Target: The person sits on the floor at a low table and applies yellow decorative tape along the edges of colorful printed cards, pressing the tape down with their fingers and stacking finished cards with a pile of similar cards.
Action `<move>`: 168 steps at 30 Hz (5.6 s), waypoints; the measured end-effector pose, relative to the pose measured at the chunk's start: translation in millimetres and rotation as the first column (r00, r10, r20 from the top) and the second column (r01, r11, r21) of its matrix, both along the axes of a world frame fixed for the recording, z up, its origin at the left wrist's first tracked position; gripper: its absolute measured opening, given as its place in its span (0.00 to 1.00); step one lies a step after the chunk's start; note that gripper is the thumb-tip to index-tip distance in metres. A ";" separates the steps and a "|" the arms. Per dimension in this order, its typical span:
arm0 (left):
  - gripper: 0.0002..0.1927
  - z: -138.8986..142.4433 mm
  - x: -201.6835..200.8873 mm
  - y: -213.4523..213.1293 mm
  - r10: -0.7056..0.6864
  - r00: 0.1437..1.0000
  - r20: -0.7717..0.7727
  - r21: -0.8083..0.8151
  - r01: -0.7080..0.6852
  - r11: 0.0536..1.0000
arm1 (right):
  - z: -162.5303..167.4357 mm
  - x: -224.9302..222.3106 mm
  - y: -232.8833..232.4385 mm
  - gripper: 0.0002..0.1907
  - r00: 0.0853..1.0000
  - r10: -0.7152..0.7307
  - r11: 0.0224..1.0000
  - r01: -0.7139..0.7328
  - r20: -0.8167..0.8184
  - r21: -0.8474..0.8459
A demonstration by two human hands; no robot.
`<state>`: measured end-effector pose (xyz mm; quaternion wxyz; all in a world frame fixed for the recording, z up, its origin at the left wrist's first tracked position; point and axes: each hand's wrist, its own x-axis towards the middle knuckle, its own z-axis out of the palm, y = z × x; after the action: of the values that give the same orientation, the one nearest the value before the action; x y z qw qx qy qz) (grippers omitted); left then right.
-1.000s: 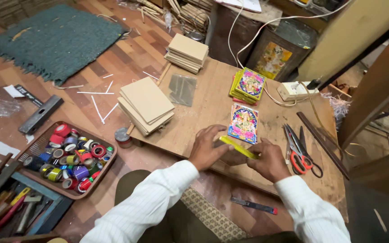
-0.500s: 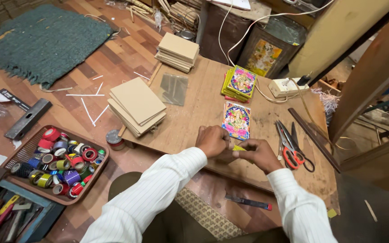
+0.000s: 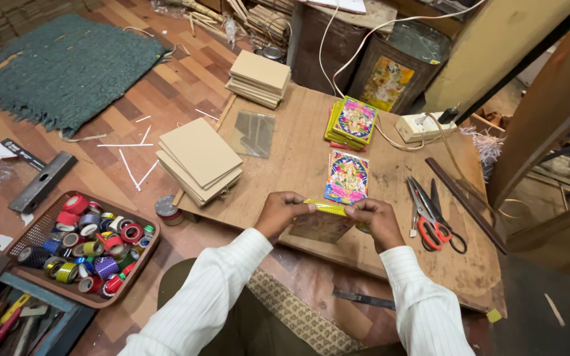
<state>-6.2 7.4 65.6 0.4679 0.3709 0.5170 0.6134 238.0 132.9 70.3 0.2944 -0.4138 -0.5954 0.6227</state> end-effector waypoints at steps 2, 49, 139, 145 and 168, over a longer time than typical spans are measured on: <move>0.10 -2.4 2.3 1.8 0.027 0.999 0.036 -0.039 -0.026 0.999 | 0.1 -0.4 0.9 0.04 1.000 -0.013 0.999 0.013 0.015 -0.029; 0.05 -3.6 23.6 2.8 0.074 0.927 0.367 0.031 -0.092 0.995 | -47.9 54.8 -126.7 0.17 0.436 -0.249 0.842 -0.344 0.865 0.416; 0.06 -11.1 54.5 -18.0 0.170 0.946 0.277 0.107 -0.206 0.973 | 48.1 -45.6 -184.3 0.30 0.836 -0.489 0.649 0.157 0.250 0.744; 0.06 -13.4 53.5 -22.6 0.160 0.956 0.245 0.122 -0.194 0.973 | 53.9 -52.5 -174.7 0.32 0.814 -0.513 0.671 0.182 0.273 0.718; 0.05 -13.1 50.7 1.6 0.241 0.923 0.301 0.012 -0.256 0.966 | -32.8 -10.0 -183.3 0.13 0.810 -0.586 0.316 0.248 -0.017 0.916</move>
<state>44.5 9.0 52.5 0.4488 0.2180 0.4678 0.7295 227.9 -50.3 37.5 0.5174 -0.4318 -0.7378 0.0400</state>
